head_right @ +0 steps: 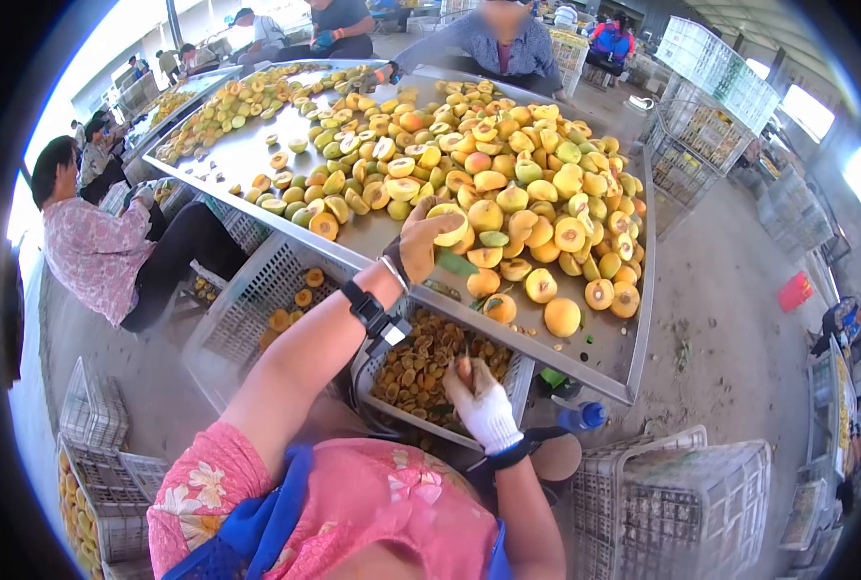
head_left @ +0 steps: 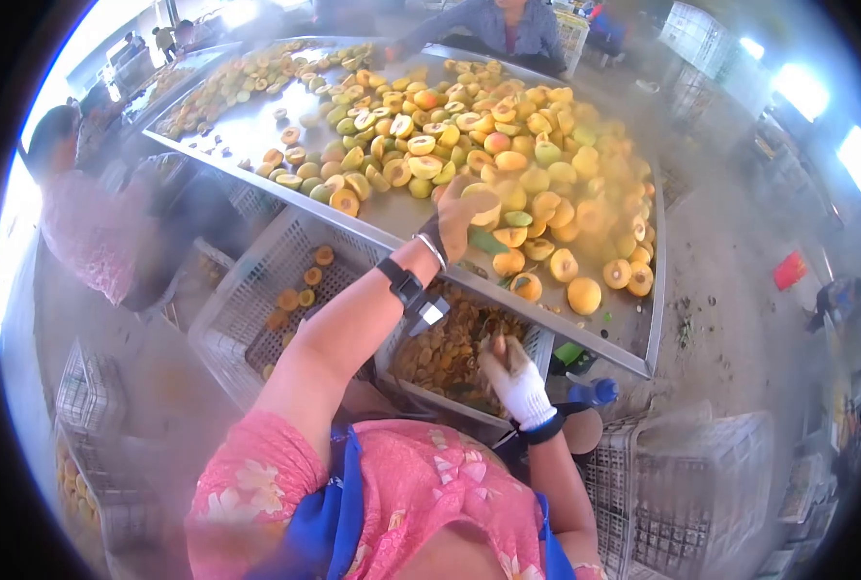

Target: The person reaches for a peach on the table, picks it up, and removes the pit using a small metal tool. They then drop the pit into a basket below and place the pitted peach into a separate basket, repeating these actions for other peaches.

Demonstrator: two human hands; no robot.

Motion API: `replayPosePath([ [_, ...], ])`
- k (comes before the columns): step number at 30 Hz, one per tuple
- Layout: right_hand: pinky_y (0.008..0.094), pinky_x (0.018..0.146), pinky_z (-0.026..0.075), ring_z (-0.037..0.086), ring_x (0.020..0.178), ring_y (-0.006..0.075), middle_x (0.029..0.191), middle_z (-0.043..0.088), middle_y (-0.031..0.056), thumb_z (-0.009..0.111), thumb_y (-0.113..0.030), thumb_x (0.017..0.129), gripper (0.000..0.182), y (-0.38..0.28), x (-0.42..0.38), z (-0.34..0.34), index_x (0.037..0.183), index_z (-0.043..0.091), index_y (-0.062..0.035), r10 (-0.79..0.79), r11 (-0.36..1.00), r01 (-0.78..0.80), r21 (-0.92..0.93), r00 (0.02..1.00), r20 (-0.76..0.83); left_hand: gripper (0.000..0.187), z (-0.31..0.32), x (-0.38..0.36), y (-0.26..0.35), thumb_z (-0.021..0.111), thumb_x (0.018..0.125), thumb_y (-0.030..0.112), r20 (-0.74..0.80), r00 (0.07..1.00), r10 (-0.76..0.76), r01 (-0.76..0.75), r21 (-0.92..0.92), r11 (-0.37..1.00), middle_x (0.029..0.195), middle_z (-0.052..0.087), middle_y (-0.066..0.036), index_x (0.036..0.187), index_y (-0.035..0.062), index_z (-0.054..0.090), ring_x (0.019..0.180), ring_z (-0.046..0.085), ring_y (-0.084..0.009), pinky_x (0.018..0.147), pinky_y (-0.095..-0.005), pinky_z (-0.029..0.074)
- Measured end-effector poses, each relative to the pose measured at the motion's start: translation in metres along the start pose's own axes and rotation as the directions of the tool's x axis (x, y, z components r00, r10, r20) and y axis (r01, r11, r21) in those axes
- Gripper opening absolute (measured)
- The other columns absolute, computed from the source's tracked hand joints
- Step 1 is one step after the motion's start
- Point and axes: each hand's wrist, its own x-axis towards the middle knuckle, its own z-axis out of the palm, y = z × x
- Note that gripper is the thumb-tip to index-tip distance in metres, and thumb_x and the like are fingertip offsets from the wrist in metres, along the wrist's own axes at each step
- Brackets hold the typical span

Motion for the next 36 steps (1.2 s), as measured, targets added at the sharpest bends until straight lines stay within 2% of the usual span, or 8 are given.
replayPosePath([
  [3,0.0409,0.077,0.051,0.066,0.085,0.0360,0.090,0.064,0.0207,0.059,-0.030,0.099,0.030,-0.013,0.010,0.006,0.111,0.058,-0.0024,-0.216,0.969,0.199,-0.148,0.970,-0.114,0.030,-0.004,-0.049,-0.004,0.062,0.097,0.025,0.144,0.983,-0.118,0.173,-0.477,0.862,0.110,0.068,-0.011,0.119,0.0052,0.057,0.103,0.067,-0.0261,0.085,-0.0439,0.059],
  [6,0.0476,0.082,0.049,0.060,0.102,0.0500,0.102,0.065,0.0299,0.059,-0.034,0.100,0.040,-0.024,0.019,0.013,0.123,0.057,-0.0011,-0.350,0.928,0.315,-0.200,0.921,-0.173,0.029,-0.008,-0.075,-0.021,0.058,0.100,0.026,0.060,0.986,0.155,-0.150,-0.087,0.985,0.110,0.069,-0.012,0.118,0.0031,0.056,0.102,0.069,-0.0289,0.087,-0.0465,0.059],
  [11,0.0520,0.077,0.049,0.060,0.096,0.0509,0.097,0.064,0.0306,0.056,-0.034,0.100,0.035,-0.041,0.024,0.023,0.114,0.058,-0.0025,-0.289,0.942,0.249,-0.226,0.942,-0.168,0.039,-0.006,-0.141,0.018,0.069,0.084,-0.006,0.284,0.779,0.559,-0.546,0.745,0.383,0.109,0.069,-0.014,0.120,-0.0015,0.055,0.103,0.070,-0.0264,0.090,-0.0336,0.055],
  [21,0.0521,0.076,0.051,0.061,0.093,0.0493,0.101,0.062,0.0304,0.053,-0.030,0.102,0.034,-0.038,0.020,0.039,0.117,0.057,0.0000,-0.463,0.789,0.363,-0.495,0.882,-0.091,0.041,-0.014,-0.161,-0.004,0.067,0.088,-0.005,0.298,0.756,0.583,-0.635,0.552,0.541,0.112,0.066,-0.011,0.127,0.0002,0.054,0.103,0.066,-0.0238,0.089,-0.0316,0.054],
  [23,0.0522,0.076,0.051,0.061,0.093,0.0489,0.104,0.061,0.0302,0.052,-0.028,0.102,0.033,-0.017,0.025,0.037,0.118,0.056,0.0001,-0.639,0.500,0.497,-0.709,0.765,0.086,0.029,-0.013,-0.163,-0.011,0.063,0.094,0.005,0.198,0.875,0.442,-0.483,0.431,0.762,0.108,0.066,-0.011,0.122,0.0015,0.057,0.096,0.067,-0.0228,0.080,-0.0305,0.056],
  [27,0.0510,0.075,0.053,0.063,0.093,0.0471,0.112,0.059,0.0289,0.051,-0.021,0.100,0.027,-0.020,0.017,0.041,0.118,0.056,-0.0013,-0.597,0.555,0.483,-0.677,0.798,0.079,0.026,0.000,-0.163,-0.003,0.055,0.103,0.027,0.003,0.995,-0.097,0.092,-0.337,0.937,0.098,0.067,-0.010,0.112,0.0034,0.061,0.082,0.066,-0.0207,0.062,-0.0291,0.054],
  [33,0.0519,0.080,0.050,0.059,0.102,0.0499,0.106,0.062,0.0315,0.048,-0.033,0.103,0.036,-0.020,0.009,0.046,0.117,0.056,-0.0010,-0.601,0.611,0.531,-0.587,0.794,0.093,0.037,0.007,-0.171,0.016,0.052,0.104,0.036,0.001,0.982,-0.188,0.183,-0.248,0.951,0.091,0.067,-0.009,0.099,0.0027,0.064,0.075,0.067,-0.0199,0.056,-0.0289,0.053],
  [36,0.0452,0.091,0.049,0.059,0.109,0.0445,0.119,0.058,0.0296,0.049,-0.014,0.100,0.028,-0.038,-0.003,0.050,0.122,0.058,0.0018,-0.247,0.925,0.239,-0.295,0.969,0.009,0.042,0.014,-0.172,0.031,0.049,0.105,0.038,-0.036,0.950,-0.310,0.284,-0.306,0.908,0.083,0.067,-0.009,0.092,0.0017,0.066,0.069,0.066,-0.0193,0.058,-0.0289,0.053],
])
